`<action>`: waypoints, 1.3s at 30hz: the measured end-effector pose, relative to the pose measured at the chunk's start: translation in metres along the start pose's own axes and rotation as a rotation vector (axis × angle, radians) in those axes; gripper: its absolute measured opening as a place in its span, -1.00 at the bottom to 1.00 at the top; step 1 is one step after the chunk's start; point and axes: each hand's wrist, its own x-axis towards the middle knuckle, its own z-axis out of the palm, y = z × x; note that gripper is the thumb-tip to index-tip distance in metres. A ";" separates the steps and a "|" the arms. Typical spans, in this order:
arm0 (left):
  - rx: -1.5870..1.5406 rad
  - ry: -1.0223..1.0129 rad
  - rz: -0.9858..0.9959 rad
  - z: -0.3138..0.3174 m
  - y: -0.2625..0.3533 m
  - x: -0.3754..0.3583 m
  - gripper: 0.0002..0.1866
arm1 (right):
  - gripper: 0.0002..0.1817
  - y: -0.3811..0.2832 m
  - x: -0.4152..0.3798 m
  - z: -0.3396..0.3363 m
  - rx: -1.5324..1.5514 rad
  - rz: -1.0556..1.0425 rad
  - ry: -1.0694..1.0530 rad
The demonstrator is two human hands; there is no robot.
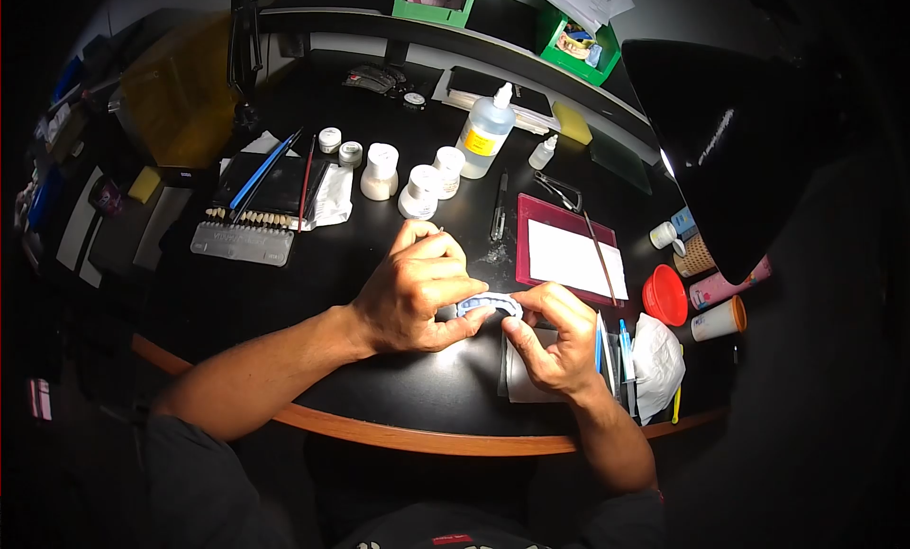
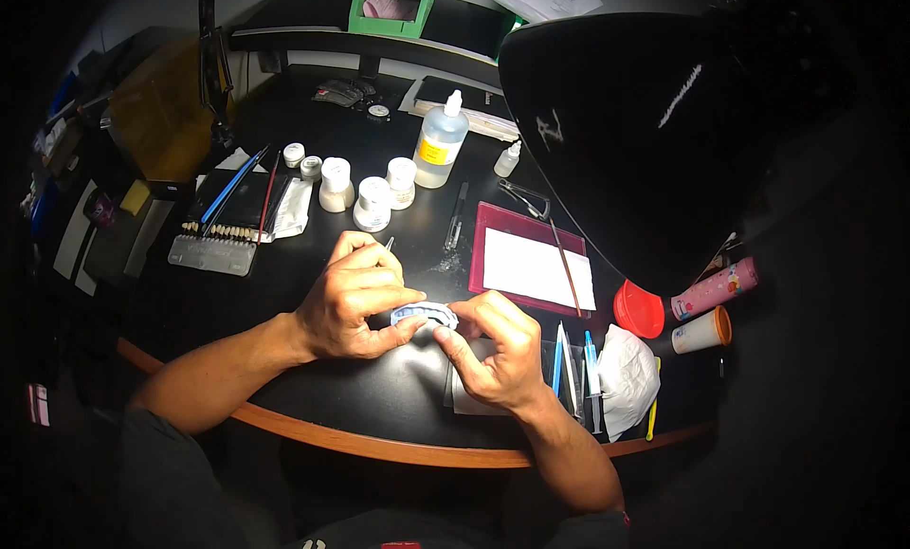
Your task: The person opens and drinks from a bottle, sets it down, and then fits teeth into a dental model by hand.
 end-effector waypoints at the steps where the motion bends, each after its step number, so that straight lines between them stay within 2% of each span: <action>1: 0.002 -0.001 0.002 0.000 0.000 0.000 -0.73 | -0.80 0.001 0.000 -0.001 0.008 -0.007 -0.001; 23: 0.009 -0.009 -0.012 0.000 0.000 -0.001 -0.72 | -0.82 0.001 -0.002 0.002 0.002 0.035 0.013; 39: 0.029 0.023 -0.055 0.001 0.002 0.000 -0.65 | -0.69 0.004 -0.001 0.004 -0.015 0.047 0.053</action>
